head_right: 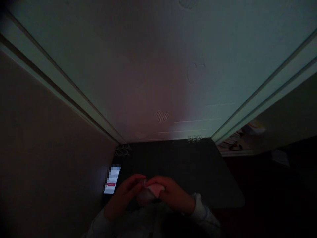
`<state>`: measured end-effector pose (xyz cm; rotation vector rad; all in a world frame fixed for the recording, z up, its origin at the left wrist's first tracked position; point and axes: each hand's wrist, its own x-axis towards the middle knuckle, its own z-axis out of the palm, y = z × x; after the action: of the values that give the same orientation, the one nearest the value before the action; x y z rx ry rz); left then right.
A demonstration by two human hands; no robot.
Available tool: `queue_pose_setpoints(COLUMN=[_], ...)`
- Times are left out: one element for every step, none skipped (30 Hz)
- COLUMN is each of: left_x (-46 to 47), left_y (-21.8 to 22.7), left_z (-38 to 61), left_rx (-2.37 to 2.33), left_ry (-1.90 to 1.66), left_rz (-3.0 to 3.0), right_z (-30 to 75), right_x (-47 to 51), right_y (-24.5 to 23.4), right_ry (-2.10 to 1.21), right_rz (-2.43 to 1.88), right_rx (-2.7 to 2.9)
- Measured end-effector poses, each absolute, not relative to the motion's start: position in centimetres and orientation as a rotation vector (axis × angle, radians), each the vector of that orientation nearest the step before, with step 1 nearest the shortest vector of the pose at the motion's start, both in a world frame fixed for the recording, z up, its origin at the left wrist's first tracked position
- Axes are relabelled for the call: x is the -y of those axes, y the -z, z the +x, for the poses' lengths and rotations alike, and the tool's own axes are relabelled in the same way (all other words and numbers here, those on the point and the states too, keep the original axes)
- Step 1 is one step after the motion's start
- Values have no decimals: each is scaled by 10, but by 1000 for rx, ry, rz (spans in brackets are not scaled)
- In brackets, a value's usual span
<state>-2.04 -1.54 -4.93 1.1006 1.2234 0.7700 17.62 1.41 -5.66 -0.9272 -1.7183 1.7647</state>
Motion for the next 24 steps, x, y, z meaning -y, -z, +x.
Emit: queue_pose_setpoints(left_x=[15, 15, 15, 15, 15, 15, 16, 16, 17, 17, 18, 18, 18, 19, 19, 19, 19, 19, 19, 19, 19, 19, 19, 19], left_y=[49, 48, 47, 46, 46, 46, 45, 45, 45, 45, 45, 45, 45, 45, 44, 44, 45, 45, 46, 46, 47, 47, 47, 47], left_z=[-21, -22, -23, -23, -23, -23, -22, -21, -21, -20, -20, -19, -19, -19, -19, -19, -19, -19, -20, -20, -20, -21, -21, -22], left_rx=[-1193, -1164, -1140, -1121, -1108, -1099, -1097, -1101, -1106, -1110, -1112, -1114, -1117, -1122, -1129, -1137, -1143, -1149, -1154, -1159, -1164, -1169, -1173, -1177], left_ry=[-770, -772, -779, -788, -797, -806, -816, -827, -839, -854, -872, -888, -900, -907, -910, -908, -905, -901, -897, -896, -901, -913, -925, -935], left_rz=[1097, 1091, 1079, 1069, 1059, 1052, 1043, 1031, 1023, 1020, 1023, 1032, 1044, 1059, 1073, 1084, 1097, 1110, 1119, 1118, 1105, 1085, 1063, 1044], right_z=[177, 177, 178, 179, 179, 180, 180, 180, 180, 179, 179, 178, 177, 176, 175, 175, 174, 174, 174, 174, 174, 175, 175, 175], right_x=[-14, -14, -14, -14, -14, -14, -14, -14, -13, -13, -13, -13, -12, -12, -12, -12, -12, -12, -12, -12, -12, -12, -12, -13], right_y=[55, 55, 54, 54, 55, 56, 57, 59, 61, 63, 64, 65, 66, 66, 66, 66, 67, 67, 68, 68, 69, 70, 70, 71], right_ry=[-1805, -1849, -1885, -1913, -1932, -1947, -1961, -1979, -2001, -2025, -2047, -2071, -2097, -2120, -2141, -2156, -2164, -2159, -2150, -2142, -2133, -2122, -2109, -2092], right_rz=[-919, -908, -899, -895, -895, -896, -903, -910, -912, -902, -881, -856, -827, -801, -783, -773, -770, -773, -781, -791, -800, -811, -825, -841], right_rx=[1682, 1637, 1588, 1544, 1506, 1473, 1442, 1407, 1366, 1320, 1272, 1223, 1176, 1133, 1098, 1072, 1058, 1059, 1068, 1074, 1082, 1092, 1103, 1112])
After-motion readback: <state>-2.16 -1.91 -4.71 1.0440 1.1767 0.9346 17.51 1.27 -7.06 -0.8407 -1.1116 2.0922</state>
